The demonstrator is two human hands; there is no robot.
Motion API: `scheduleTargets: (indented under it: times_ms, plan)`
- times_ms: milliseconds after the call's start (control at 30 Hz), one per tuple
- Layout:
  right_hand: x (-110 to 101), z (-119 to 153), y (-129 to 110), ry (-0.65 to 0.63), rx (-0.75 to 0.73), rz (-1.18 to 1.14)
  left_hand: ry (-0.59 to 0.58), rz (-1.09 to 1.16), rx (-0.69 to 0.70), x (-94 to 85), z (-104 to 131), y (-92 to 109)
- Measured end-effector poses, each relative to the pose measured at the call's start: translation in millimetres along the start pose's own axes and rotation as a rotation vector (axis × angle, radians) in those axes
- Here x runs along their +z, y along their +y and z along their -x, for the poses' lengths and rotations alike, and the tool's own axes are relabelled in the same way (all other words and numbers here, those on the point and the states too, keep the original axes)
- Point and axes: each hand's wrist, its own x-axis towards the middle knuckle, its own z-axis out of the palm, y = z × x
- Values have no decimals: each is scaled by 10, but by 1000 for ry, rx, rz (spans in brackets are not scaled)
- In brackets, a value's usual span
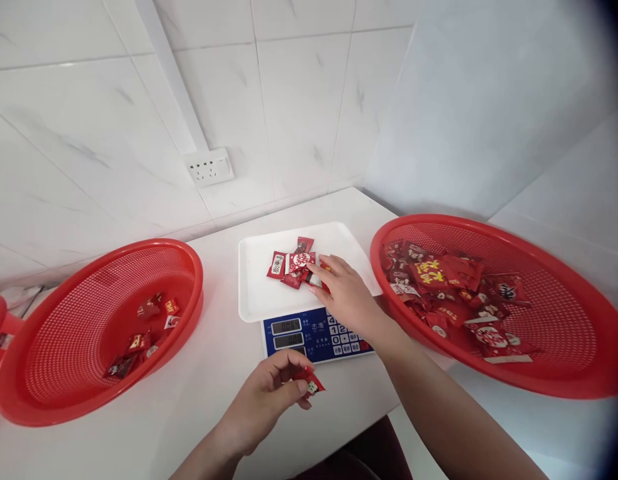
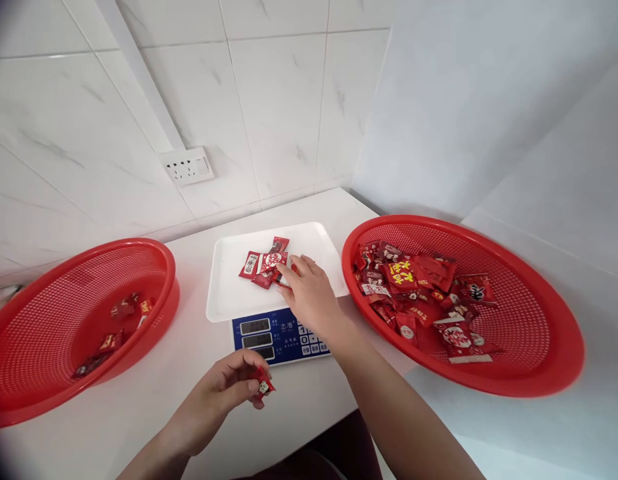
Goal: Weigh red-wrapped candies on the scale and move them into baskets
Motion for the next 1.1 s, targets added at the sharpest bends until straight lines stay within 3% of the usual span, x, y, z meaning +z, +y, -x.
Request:
scheduleTargets:
  times_ms: [133, 467, 600, 800, 1100]
  plan:
    - [69, -104, -11, -58, 50, 64, 5, -30, 11, -55, 28, 20]
    - [100, -214, -282, -6, -87, 73, -9, -31, 29, -86, 0, 57]
    - [115, -214, -246, 9, -114, 62, -21, 31, 28, -99, 16, 37]
    - [67, -110, -197, 69, -103, -14, 50, 206, -81, -88, -5, 41]
    - [148, -136, -216, 71, -129, 57, 18, 253, -82, -37, -8, 33]
